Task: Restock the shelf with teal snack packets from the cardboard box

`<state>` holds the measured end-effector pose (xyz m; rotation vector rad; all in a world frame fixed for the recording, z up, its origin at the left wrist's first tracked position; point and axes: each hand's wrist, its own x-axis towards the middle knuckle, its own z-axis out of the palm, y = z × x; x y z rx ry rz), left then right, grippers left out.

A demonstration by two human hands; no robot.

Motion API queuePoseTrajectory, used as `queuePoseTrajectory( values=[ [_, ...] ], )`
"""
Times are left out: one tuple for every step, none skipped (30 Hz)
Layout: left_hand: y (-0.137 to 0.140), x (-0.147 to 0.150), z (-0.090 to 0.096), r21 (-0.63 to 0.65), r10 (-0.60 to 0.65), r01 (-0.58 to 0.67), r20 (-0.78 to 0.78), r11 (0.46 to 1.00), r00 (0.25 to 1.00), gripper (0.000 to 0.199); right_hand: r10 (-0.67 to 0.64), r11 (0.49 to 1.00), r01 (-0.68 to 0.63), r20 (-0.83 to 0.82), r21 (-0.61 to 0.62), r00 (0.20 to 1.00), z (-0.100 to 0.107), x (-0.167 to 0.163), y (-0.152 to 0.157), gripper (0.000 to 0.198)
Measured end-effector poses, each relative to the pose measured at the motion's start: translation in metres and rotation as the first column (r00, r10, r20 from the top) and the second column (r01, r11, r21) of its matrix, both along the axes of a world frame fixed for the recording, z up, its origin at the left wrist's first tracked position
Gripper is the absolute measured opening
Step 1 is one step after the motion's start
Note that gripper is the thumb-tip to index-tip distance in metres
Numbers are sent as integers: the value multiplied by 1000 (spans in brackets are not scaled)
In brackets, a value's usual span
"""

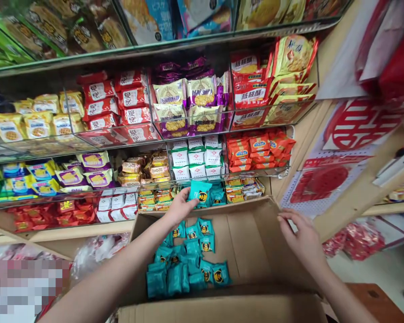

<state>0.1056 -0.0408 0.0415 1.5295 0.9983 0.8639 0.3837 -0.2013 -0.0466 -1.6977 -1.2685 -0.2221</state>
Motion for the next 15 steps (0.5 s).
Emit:
queuePoseTrajectory(
  values=[
    [10,2,1,37,-5,7,-64,999,998,38,-35,999,35,11,-15,999,-8,7,0,21],
    [20,4,1,49,-12,19,-140,999,990,36,-51,998,50,-17,-44,999,-16,11,0,21],
    [29,7,-1,43,-15,25,-218,999,976,33,-54,996,48,-70,-80,996,-23,14,-1,21],
    [38,10,-3,25,-15,23,-288,999,958,30,-48,993,33,-134,-114,990,-28,15,-1,21],
    [47,13,-6,3,-13,15,-340,1000,940,27,-38,990,10,-195,-139,980,-33,15,-1,21],
    [55,17,-11,-20,-8,0,-369,1000,929,27,-33,988,-5,-243,-151,969,-35,14,-1,21],
    [63,22,-16,-38,1,-17,-380,999,925,28,-34,989,-8,-274,-150,961,-36,14,0,21],
    [70,27,-21,-51,12,-34,-387,998,922,29,-33,990,-9,-290,-142,957,-36,13,0,20],
    [77,32,-27,-59,21,-48,-387,997,922,31,-28,991,-12,-300,-133,954,-35,13,1,19],
    [84,38,-33,-61,29,-56,-379,997,925,32,-25,992,-13,-306,-122,952,-33,13,1,18],
    [90,45,-40,-58,38,-63,-365,996,930,33,-20,994,-15,-306,-113,952,-31,13,2,17],
    [96,52,-46,-52,49,-71,-346,996,937,33,-18,995,-14,-300,-102,954,-29,13,2,16],
    [102,58,-53,-47,63,-82,-323,995,944,32,-17,996,-10,-290,-92,957,-27,14,2,15],
    [108,65,-59,-50,78,-97,-298,994,951,30,-20,997,-4,-278,-83,960,-26,14,2,14],
    [114,72,-65,-60,92,-112,-268,992,959,28,-22,997,2,-267,-76,963,-25,14,2,14]
  ],
)
